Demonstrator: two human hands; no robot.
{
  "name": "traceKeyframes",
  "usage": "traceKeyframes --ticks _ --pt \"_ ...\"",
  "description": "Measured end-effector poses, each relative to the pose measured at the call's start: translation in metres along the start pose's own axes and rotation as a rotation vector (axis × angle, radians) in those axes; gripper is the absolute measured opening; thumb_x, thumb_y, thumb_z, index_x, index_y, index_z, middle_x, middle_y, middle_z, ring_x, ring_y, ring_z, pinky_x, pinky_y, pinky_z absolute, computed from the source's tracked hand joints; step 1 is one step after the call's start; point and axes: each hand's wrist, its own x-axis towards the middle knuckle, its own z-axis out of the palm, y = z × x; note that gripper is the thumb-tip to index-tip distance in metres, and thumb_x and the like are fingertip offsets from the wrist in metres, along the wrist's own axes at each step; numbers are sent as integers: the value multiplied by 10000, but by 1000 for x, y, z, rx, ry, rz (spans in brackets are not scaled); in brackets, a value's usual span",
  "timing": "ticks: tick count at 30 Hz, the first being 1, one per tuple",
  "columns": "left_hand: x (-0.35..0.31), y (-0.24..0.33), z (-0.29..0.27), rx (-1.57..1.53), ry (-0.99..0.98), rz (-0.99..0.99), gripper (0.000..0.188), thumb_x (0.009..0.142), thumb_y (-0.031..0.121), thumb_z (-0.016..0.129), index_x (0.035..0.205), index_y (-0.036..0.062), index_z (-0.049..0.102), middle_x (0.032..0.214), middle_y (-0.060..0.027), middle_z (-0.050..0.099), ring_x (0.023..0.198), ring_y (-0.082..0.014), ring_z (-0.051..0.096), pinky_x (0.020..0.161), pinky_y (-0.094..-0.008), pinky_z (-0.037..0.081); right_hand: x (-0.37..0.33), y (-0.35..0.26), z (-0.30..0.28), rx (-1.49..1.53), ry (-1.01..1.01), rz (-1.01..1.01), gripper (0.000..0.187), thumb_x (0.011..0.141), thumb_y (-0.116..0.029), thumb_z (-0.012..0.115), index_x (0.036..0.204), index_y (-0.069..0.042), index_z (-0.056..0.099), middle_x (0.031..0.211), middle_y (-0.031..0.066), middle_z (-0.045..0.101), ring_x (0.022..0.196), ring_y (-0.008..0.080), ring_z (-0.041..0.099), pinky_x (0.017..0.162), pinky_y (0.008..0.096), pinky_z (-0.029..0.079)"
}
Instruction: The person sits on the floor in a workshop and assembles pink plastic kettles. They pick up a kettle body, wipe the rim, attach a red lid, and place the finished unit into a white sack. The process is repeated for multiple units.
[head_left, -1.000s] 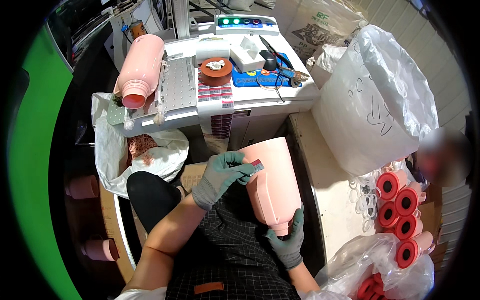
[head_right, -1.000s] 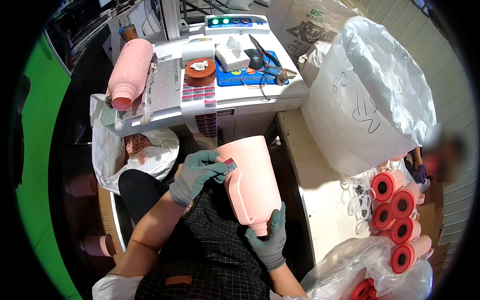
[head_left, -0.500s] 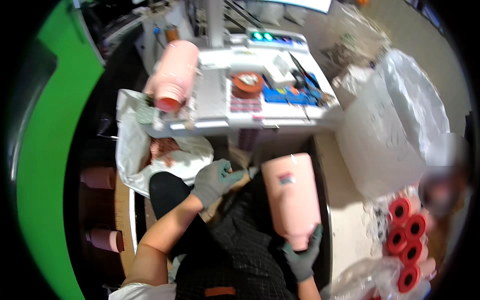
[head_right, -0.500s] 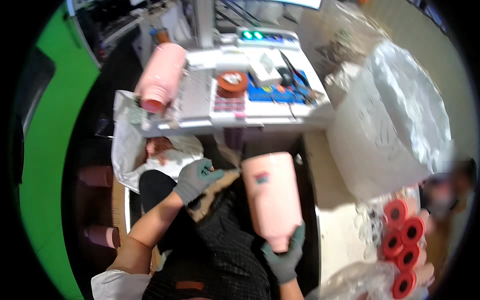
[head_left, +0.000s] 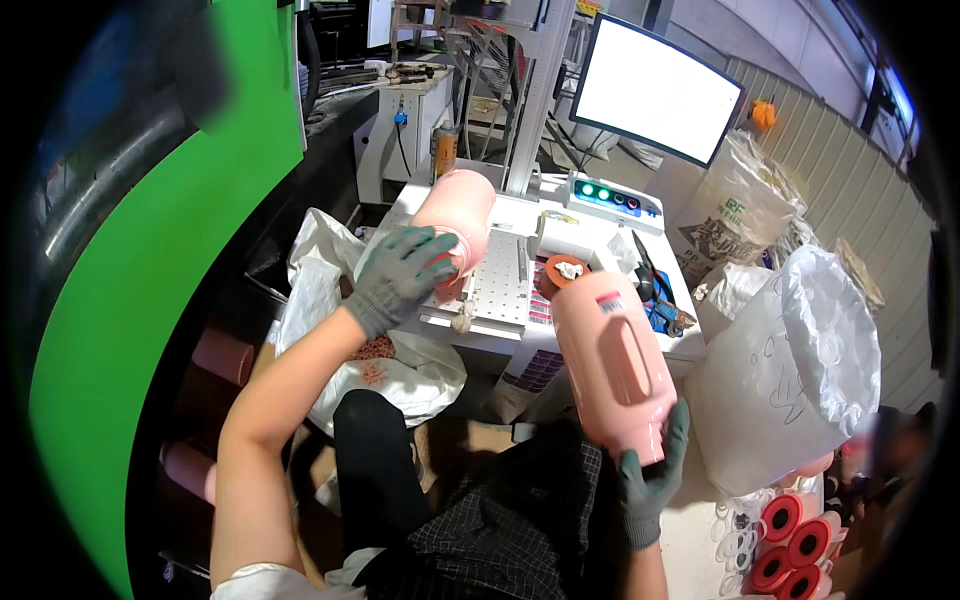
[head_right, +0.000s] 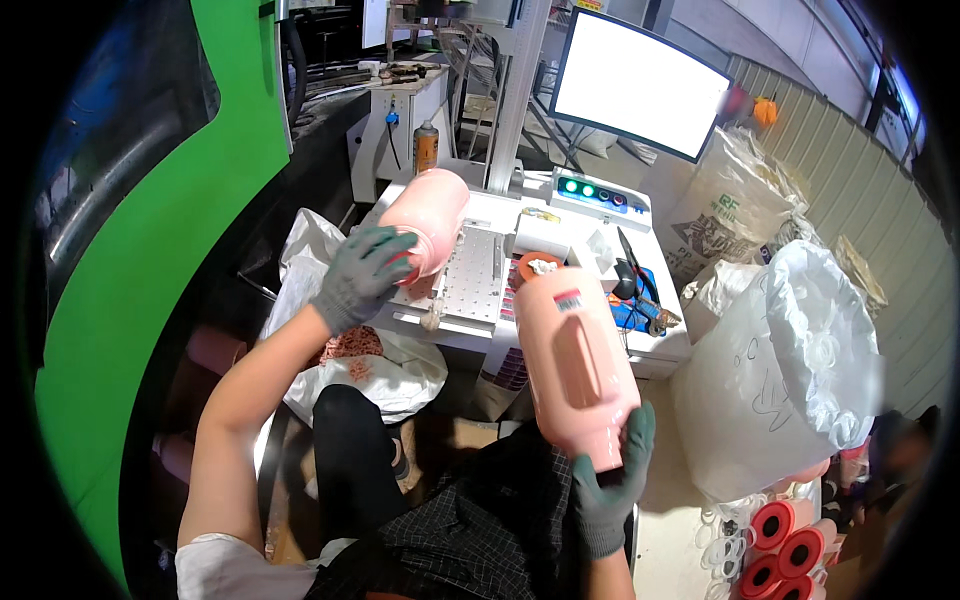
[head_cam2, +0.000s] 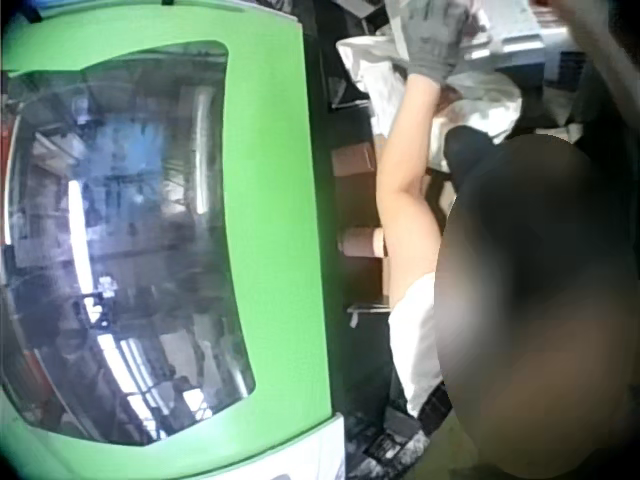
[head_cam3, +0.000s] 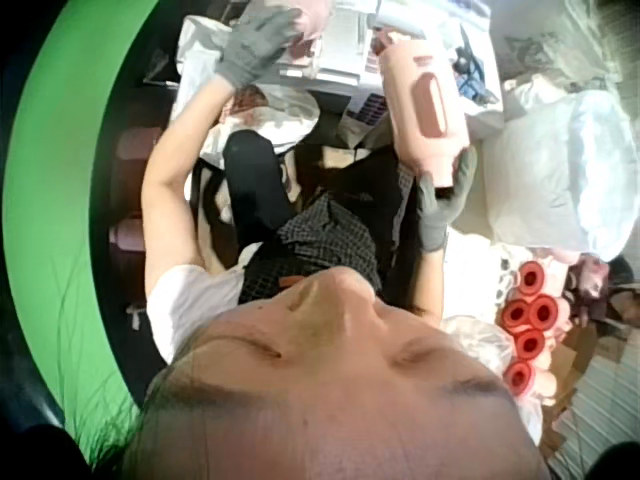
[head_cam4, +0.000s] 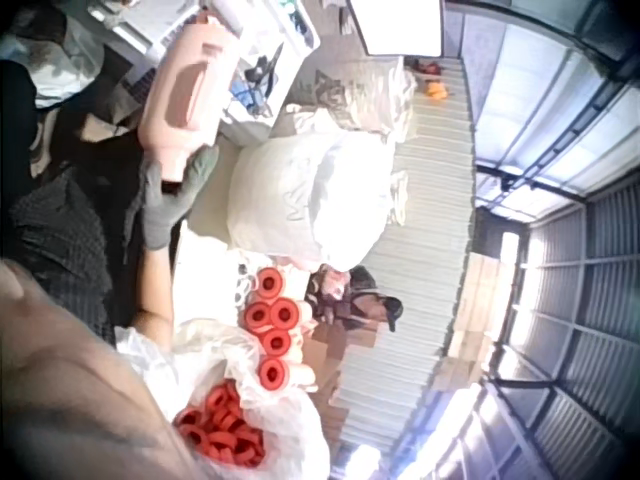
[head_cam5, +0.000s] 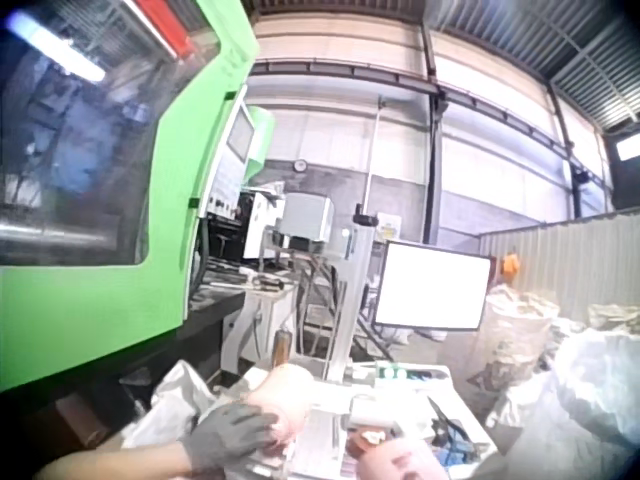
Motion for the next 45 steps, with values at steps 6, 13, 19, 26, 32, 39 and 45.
traceKeyframes --ticks 6,13,19,26,32,39,45 --pt "-17 114 -164 -675 285 -324 901 638 362 985 1382 93 552 1265 -150 606 1187 -345 605 1024 -517 492 76 -27 95 -535 -204 -476 886 755 -263 896 1546 -133 518 1579 304 436 1198 426 672 916 452 593" --pt "-110 208 -130 -1169 -272 -985 844 669 435 954 1305 17 590 1290 -167 623 1124 -335 599 985 -440 488 130 -22 279 -868 -513 -746 801 839 -434 796 1562 -316 472 1615 182 436 943 304 724 765 430 594" --pt "-105 189 -135 -1104 -359 -809 802 697 440 940 1312 22 640 1227 -86 670 1148 -287 567 1028 -409 453 144 -2 347 -1133 -694 -740 820 839 -383 779 1578 -309 433 1670 174 331 930 344 736 753 542 603" --pt "-103 197 -134 -1214 -247 -865 735 713 437 935 1277 58 654 1255 -120 681 1151 -333 603 1045 -436 453 137 -6 357 -1009 -653 -688 840 829 -459 764 1580 -309 416 1646 201 364 826 379 726 669 547 597" --pt "-139 205 -155 -1261 206 -1334 810 700 304 948 1353 38 549 1254 -131 646 1184 -285 625 1026 -450 527 97 -33 231 -415 -430 -455 678 958 -550 650 1423 -70 538 1381 245 584 1086 360 666 896 477 542" --pt "-146 226 -138 -1238 596 -888 556 942 310 717 1387 34 530 1337 -181 638 1228 -334 639 1157 -516 441 -21 53 75 676 -842 930 365 1052 -292 639 1259 8 654 1197 87 699 1117 124 623 988 347 495" --pt "-165 232 -143 -1032 -258 -764 879 706 264 917 1449 22 513 1355 -229 615 1222 -422 628 1088 -531 466 -50 9 -21 655 -759 901 574 886 -169 855 1370 35 621 1210 69 735 1078 152 680 971 327 555"
